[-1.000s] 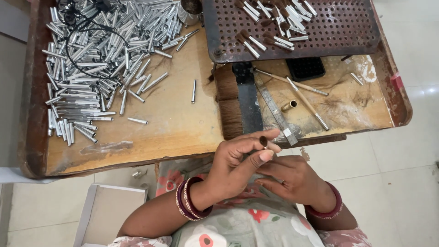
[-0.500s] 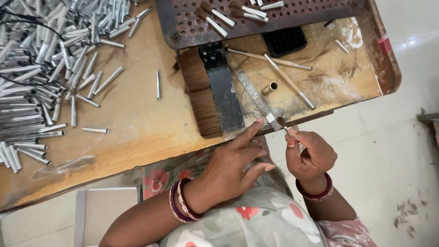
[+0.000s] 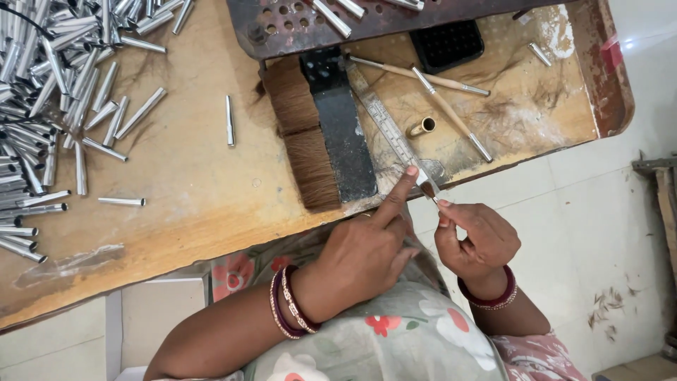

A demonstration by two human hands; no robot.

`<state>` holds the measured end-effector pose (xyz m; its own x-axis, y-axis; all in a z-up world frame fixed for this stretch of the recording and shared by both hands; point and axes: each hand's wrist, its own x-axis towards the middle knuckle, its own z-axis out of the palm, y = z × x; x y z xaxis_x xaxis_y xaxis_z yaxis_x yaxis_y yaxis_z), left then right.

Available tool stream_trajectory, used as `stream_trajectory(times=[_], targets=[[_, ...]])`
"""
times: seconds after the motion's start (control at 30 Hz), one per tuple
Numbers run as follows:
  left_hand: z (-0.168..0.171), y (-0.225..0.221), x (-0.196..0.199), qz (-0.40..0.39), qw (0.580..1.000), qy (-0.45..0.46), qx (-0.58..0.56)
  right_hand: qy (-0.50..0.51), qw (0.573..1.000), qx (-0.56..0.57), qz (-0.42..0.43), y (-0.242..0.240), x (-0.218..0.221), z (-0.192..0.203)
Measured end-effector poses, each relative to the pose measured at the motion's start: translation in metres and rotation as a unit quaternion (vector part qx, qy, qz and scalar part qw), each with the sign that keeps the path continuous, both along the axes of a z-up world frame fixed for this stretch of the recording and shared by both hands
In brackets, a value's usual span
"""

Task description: Cleaning and inspecting small cylindrical metal tubes on a workbench using a brush and a metal rod.

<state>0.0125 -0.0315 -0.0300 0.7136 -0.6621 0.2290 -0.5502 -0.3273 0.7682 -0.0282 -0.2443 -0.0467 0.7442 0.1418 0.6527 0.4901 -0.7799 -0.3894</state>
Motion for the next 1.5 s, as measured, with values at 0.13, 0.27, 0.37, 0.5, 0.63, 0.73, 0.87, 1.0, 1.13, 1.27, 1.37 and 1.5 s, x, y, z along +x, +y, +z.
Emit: stream_trajectory(times=[0.13,0.27,0.37,0.5,0.63,0.73,0.87,1.0,1.13,1.27,1.37,1.5], targets=[[-0.003,0.019,-0.006,0.005,0.993,-0.033,-0.111,0.092,0.989,0.09,-0.075,-0.001,0.019,0.024],[-0.004,0.042,-0.017,0.163,0.949,-0.098,-0.251,0.046,0.989,0.136,0.023,0.004,0.086,0.073],[0.008,0.062,-0.012,0.28,0.925,-0.12,-0.226,0.018,0.989,0.134,0.06,0.014,0.13,0.096],[0.029,0.082,0.003,0.312,0.937,-0.109,-0.11,-0.04,0.991,0.021,0.125,0.043,0.122,0.106],[0.019,0.081,0.006,0.298,0.95,-0.095,-0.025,0.101,0.983,-0.012,0.155,0.056,0.076,0.075],[0.015,0.071,0.005,0.296,0.948,-0.096,-0.069,0.157,0.974,0.0,0.162,0.067,0.064,0.059],[0.005,0.054,-0.005,0.224,0.921,0.027,-0.318,0.173,0.977,0.032,0.119,0.073,0.056,0.057],[0.001,0.062,-0.005,0.238,0.877,0.041,-0.415,0.093,0.979,-0.031,0.176,0.089,0.056,0.059],[0.003,0.085,-0.008,0.343,0.879,-0.046,-0.329,0.045,0.978,-0.123,0.162,0.096,0.059,0.045],[0.011,0.088,-0.006,0.383,0.906,-0.102,-0.147,-0.014,0.967,-0.223,0.123,0.1,0.065,0.036],[0.014,0.086,-0.001,0.365,0.923,-0.115,-0.05,-0.024,0.958,-0.265,0.11,0.102,0.067,0.026],[0.012,0.083,0.005,0.331,0.936,-0.119,0.012,-0.001,0.959,-0.268,0.098,0.101,0.066,0.016]])
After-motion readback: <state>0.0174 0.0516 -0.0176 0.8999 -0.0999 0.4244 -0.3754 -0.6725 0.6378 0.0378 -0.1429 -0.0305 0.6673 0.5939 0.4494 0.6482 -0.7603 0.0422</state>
